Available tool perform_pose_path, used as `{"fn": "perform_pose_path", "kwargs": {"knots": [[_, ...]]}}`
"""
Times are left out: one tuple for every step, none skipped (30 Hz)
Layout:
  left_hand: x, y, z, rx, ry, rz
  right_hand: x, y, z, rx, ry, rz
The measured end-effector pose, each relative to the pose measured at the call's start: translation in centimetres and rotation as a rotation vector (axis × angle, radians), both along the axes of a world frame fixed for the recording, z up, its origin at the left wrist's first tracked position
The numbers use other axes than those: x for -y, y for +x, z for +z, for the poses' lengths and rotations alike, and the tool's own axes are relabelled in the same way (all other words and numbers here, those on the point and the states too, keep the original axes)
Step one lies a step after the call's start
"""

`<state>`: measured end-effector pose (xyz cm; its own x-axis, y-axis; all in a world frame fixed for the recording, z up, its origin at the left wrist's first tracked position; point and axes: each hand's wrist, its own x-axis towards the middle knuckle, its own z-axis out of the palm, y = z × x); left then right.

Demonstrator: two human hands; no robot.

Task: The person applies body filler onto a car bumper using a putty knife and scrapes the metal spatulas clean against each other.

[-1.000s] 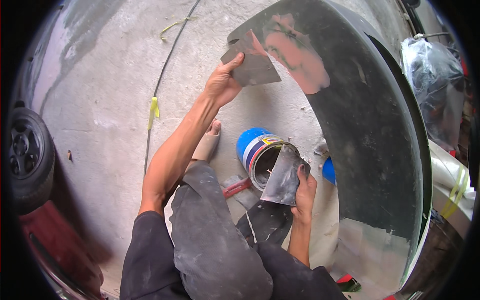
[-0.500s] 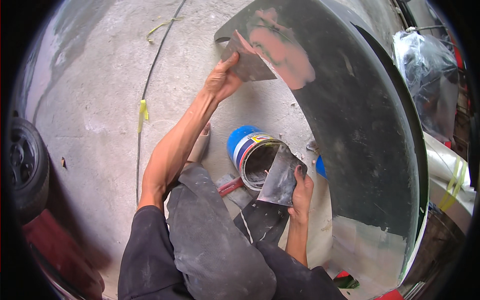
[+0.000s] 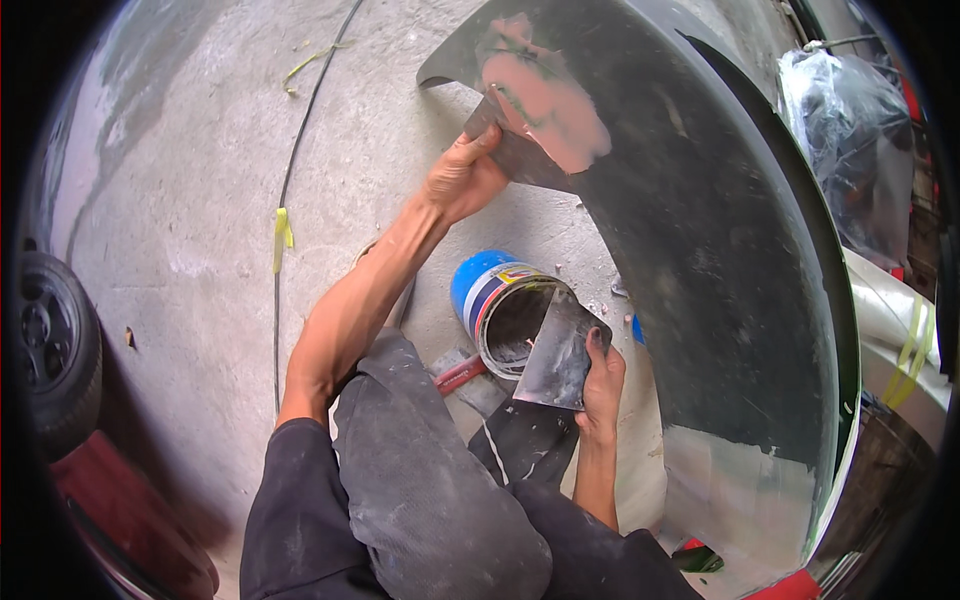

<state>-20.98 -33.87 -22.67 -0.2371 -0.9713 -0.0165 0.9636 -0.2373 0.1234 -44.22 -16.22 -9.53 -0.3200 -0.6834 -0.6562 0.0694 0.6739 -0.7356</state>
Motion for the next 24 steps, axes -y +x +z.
{"fn": "perform_pose_path", "kwargs": {"knots": [[-0.3, -0.2, 0.5, -0.005, 0.023, 0.005, -0.1, -0.2, -0.3, -0.001, -0.007, -0.01], [-0.4, -0.4, 0.6, -0.006, 0.02, 0.002, -0.3, -0.5, -0.7, -0.002, -0.01, -0.014], [-0.6, -0.5, 0.7, 0.001, 0.014, 0.002, -0.4, -0.7, -1.1, -0.029, -0.025, 0.007], [-0.6, -0.5, 0.8, 0.007, 0.008, 0.003, -0.4, -0.8, -1.2, -0.057, -0.04, 0.027], [-0.6, -0.6, 0.8, 0.007, 0.006, 0.002, -0.4, -0.7, -1.0, -0.057, -0.042, 0.026], [-0.7, -0.5, 0.8, 0.01, 0.021, -0.003, -0.2, -0.2, -0.5, -0.03, -0.036, 0.023], [-0.7, -0.5, 0.8, 0.013, 0.036, -0.008, 0.0, 0.1, -0.2, -0.002, -0.03, 0.019], [-0.6, -0.4, 0.9, 0.014, 0.034, -0.007, -0.1, -0.1, -0.4, -0.001, -0.032, 0.021], [-0.6, -0.4, 1.4, 0.009, 0.005, -0.065, -0.3, -0.4, -0.8, -0.023, -0.049, 0.032], [-0.5, -0.5, 1.7, 0.004, -0.025, -0.123, -0.4, -0.5, -0.9, -0.045, -0.066, 0.043], [-0.3, -0.9, 2.1, 0.004, -0.03, -0.124, -0.4, -0.5, -0.7, -0.045, -0.071, 0.042], [-0.3, -1.3, 2.1, -0.035, -0.07, -0.155, -0.3, -0.3, -0.6, -0.035, -0.056, 0.042], [-0.3, -1.6, 2.1, -0.073, -0.11, -0.186, -0.2, -0.1, -0.6, -0.025, -0.041, 0.043], [-0.5, -1.7, 2.1, -0.073, -0.106, -0.184, -0.2, 0.0, -0.8, -0.025, -0.037, 0.045], [-0.7, -1.8, 2.7, -0.069, -0.118, -0.207, -0.2, -0.2, -0.6, -0.012, -0.021, 0.051], [-1.0, -1.9, 3.2, -0.065, -0.129, -0.23, -0.3, -0.3, -0.5, 0.001, -0.004, 0.056], [-1.4, -1.9, 3.3, -0.065, -0.131, -0.231, -0.4, -0.4, -0.4, 0.001, -0.006, 0.055], [-1.7, -1.9, 3.5, -0.042, -0.176, -0.259, -0.4, -0.7, -0.3, 0.016, 0.005, 0.057], [-2.2, -1.9, 3.6, -0.018, -0.22, -0.287, -0.4, -0.8, -0.2, 0.032, 0.016, 0.059], [-3.0, -1.8, 3.8, -0.019, -0.224, -0.292, -0.4, -0.8, -0.1, 0.031, 0.012, 0.054], [-4.3, -0.9, 3.9, 0.008, -0.131, -0.275, -0.3, -0.5, -0.2, 0.005, -0.04, 0.03], [-5.1, 0.0, 3.9, 0.03, -0.04, -0.267, -0.2, -0.1, -0.3, -0.026, -0.093, -0.005], [-5.8, 1.0, 2.7, 0.086, 0.041, -0.243, -0.1, 0.1, -0.4, -0.02, -0.096, -0.011], [-6.0, 1.9, 2.5, 0.091, 0.041, -0.25, -0.1, 0.2, -0.4, -0.022, -0.105, -0.027]]}}
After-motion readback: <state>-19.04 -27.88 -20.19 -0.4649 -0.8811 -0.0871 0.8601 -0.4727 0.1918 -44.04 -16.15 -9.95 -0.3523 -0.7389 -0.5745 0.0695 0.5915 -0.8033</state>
